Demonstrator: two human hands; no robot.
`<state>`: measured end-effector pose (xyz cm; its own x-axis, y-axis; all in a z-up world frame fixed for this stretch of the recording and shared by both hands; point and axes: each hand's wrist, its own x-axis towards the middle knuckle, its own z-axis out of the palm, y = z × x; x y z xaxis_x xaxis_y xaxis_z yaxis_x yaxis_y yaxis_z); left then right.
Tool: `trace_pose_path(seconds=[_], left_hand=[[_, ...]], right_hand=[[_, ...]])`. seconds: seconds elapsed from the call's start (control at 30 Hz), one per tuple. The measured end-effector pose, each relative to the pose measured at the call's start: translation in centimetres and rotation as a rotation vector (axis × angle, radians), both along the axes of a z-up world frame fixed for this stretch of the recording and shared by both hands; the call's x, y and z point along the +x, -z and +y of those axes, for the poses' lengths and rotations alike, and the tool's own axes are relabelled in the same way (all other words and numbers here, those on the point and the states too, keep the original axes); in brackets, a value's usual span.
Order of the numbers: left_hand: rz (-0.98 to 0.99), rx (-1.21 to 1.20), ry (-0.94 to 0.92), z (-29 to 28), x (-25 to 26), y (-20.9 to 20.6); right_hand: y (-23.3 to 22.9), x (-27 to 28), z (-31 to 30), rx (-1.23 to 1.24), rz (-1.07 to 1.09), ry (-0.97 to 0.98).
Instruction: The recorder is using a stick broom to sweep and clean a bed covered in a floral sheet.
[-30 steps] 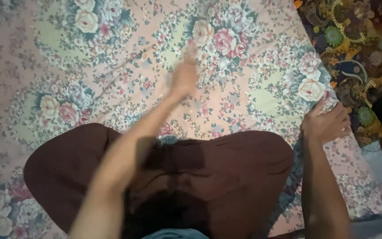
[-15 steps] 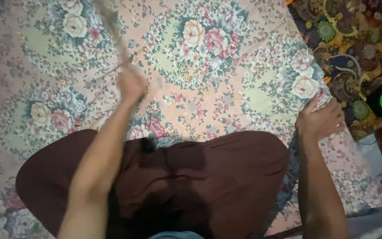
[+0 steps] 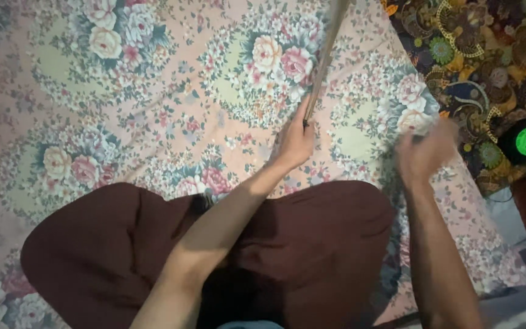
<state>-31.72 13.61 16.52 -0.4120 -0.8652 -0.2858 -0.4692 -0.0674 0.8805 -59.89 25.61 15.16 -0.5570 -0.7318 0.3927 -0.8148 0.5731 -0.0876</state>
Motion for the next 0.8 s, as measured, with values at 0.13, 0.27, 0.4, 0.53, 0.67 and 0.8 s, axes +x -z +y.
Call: trace_pose_path(seconds=[0.13,0.27,0.4,0.53,0.67,0.8], left_hand=[[0.309,0.22,-0.149,2.1,-0.5,-4.7],[0.367,-0.154,-0.115,2.7,0.2,2.2],[0.06,-0.022,0.013,0.8,6.8,-9.3],[-0.414,0.155,-0.08,-2.3,16.3,-2.9],[-0.628,-0.447,-0.319,-2.0,25.7,1.1],[-0.805,-0.313,-0.331,-0.5,27.2,1.2]], right_hand=[[-5.2,9.5,-6.6,0.033,-1.36,-0.369],[-8.2,16.5,-9.3,0.227,-1.424,-0.387],[-8.4,18.6,-9.7,0.005,-1.72,-0.507],[-12.5,21.1,-8.9,0.277,-1.568,-0.254],[-6.6,22.0,-9.1,0.6,-1.427,-0.355],[0.4,21.3,-9.8,0.631,-1.096,-0.716]])
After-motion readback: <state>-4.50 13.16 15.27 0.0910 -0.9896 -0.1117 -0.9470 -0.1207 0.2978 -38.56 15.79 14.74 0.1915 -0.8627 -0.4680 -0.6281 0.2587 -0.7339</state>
